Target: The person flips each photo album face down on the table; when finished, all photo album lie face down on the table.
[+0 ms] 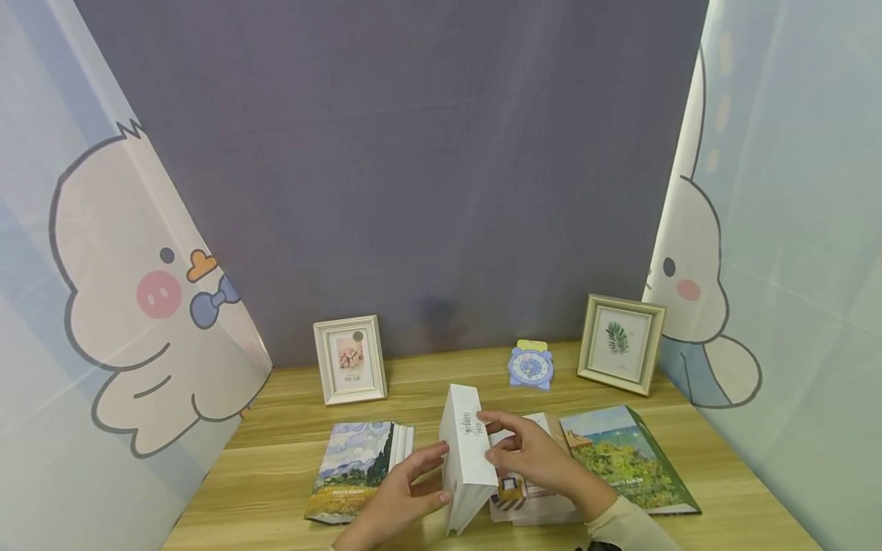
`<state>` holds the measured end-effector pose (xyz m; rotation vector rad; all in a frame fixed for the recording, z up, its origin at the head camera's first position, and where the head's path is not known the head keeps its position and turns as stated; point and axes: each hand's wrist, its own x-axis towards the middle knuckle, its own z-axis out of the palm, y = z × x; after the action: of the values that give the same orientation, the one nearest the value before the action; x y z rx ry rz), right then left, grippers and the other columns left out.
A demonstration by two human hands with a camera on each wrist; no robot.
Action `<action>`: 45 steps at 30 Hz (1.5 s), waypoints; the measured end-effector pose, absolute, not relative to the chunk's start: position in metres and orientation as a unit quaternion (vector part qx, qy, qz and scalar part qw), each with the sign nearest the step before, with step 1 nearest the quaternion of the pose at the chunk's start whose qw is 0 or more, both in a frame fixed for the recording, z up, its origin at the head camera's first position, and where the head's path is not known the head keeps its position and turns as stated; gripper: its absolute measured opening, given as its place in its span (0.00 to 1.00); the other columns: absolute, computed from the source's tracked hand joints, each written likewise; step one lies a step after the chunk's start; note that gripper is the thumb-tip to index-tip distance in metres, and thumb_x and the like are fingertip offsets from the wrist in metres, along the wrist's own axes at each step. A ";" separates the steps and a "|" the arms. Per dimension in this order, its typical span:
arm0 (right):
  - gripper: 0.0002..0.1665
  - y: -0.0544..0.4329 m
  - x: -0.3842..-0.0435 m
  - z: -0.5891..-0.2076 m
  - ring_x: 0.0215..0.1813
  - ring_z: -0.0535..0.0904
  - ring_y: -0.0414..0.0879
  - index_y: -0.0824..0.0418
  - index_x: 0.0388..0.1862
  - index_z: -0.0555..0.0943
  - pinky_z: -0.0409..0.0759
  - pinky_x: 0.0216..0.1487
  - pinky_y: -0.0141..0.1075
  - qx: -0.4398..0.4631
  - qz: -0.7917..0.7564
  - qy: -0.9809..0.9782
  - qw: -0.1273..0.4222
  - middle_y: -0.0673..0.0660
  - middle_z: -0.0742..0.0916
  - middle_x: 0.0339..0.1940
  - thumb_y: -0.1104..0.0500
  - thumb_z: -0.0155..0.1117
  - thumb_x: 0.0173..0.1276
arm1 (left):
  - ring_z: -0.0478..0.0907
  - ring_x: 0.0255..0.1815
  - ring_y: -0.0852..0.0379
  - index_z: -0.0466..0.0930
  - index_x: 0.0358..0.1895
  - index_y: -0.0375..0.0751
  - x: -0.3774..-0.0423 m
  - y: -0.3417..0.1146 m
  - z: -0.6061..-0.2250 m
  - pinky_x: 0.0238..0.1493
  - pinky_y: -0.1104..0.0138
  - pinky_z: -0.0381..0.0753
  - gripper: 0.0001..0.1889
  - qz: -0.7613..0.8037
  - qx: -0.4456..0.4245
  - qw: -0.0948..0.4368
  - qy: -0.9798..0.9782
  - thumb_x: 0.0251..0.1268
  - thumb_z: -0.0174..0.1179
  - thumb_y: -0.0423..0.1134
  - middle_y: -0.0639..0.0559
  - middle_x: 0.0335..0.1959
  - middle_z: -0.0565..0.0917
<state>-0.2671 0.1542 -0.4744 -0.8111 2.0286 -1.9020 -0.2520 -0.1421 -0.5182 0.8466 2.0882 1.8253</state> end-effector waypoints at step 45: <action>0.47 0.169 -0.271 -0.471 0.61 0.80 0.58 0.73 0.78 0.65 0.85 0.59 0.51 -0.302 -0.552 0.763 0.149 0.68 0.62 0.81 0.61 0.78 0.67 | 0.58 0.78 0.28 0.73 0.74 0.41 -0.250 -0.146 -0.508 0.70 0.38 0.71 0.36 0.540 0.288 0.096 0.785 0.64 0.77 0.40 0.37 0.79 0.64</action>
<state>-0.2706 0.1686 -0.4712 -0.8670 2.1925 -1.5867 -0.2495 -0.1456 -0.5084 0.8530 2.3268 1.5988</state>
